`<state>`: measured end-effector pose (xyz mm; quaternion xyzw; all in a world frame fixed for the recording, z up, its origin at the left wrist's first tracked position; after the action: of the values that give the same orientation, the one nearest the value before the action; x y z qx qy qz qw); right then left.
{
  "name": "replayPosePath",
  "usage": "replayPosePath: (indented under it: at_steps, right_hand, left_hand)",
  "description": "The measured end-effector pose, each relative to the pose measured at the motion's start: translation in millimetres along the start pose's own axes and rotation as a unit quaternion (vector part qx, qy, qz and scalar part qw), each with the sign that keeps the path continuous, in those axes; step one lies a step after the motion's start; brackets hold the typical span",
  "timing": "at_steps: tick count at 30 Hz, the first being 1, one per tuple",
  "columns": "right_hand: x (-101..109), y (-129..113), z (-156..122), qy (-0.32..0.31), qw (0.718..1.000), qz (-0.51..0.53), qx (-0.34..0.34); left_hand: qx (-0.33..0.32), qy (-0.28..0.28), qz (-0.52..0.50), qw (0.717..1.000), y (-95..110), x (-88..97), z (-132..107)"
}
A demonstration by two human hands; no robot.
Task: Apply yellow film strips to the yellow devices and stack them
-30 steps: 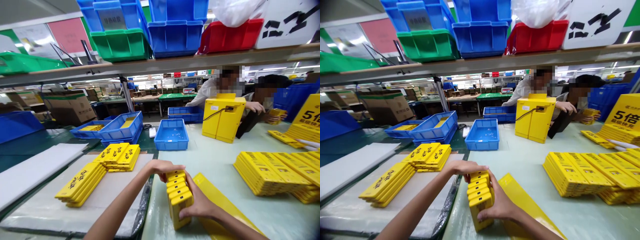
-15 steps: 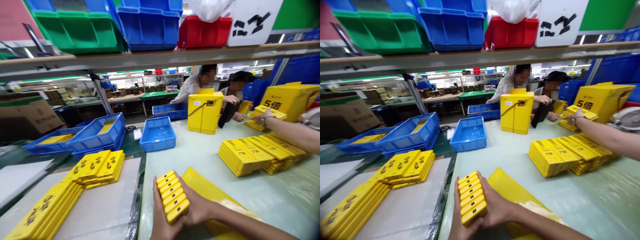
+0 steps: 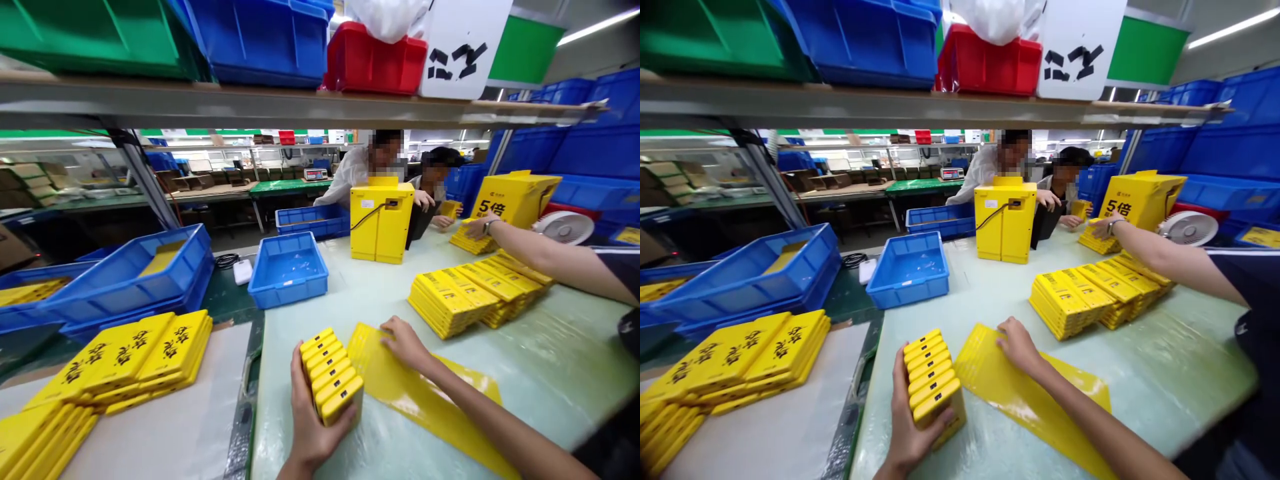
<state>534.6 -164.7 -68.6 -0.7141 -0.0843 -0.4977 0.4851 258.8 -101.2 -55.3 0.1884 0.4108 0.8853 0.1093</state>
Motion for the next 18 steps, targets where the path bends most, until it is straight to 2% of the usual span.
replayPosePath:
  at_steps: [3, 6, 9, 11, 12, 14, 18]
  right_hand:
    - [0, -15, 17, 0.001, 1.000, -0.008, -0.011]
    - [-16, -31, 26, -0.012, 0.999, -0.018, -0.024]
    - [-35, -43, 26, -0.002, 0.998, -0.031, -0.047]
    - [-38, -46, 20, -0.002, 0.998, -0.030, -0.055]
    - [-32, -44, 15, -0.006, 0.998, -0.024, -0.052]
    - [-4, -29, 2, -0.016, 0.999, -0.003, -0.037]
    - [83, 40, -16, -0.020, 0.998, 0.054, -0.005]
  left_hand:
    - [-0.004, -0.012, -0.012, 1.000, -8, -0.5, 0]
    - [0.005, -0.011, -0.022, 1.000, -10, 0.1, -4]
    - [0.011, -0.011, -0.031, 0.999, -7, -0.5, -7]
    - [0.012, -0.013, -0.030, 0.999, -4, -1.1, -7]
    - [0.014, -0.013, -0.030, 0.999, -3, -1.2, -7]
    - [0.016, -0.013, -0.033, 0.999, -2, -1.3, -6]
    - [0.018, -0.015, -0.038, 0.999, -2, -1.2, -6]
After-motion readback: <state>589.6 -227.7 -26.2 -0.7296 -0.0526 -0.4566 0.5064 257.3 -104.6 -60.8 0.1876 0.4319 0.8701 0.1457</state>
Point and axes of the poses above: each hand's wrist, its own z-axis towards the middle knuckle, its own x-axis out of the back of the hand, y = z × x, the point moved 4 cm from there along z, towards the middle knuckle, and after that the axes turned 10 degrees about -x, right-handed, at the moved point
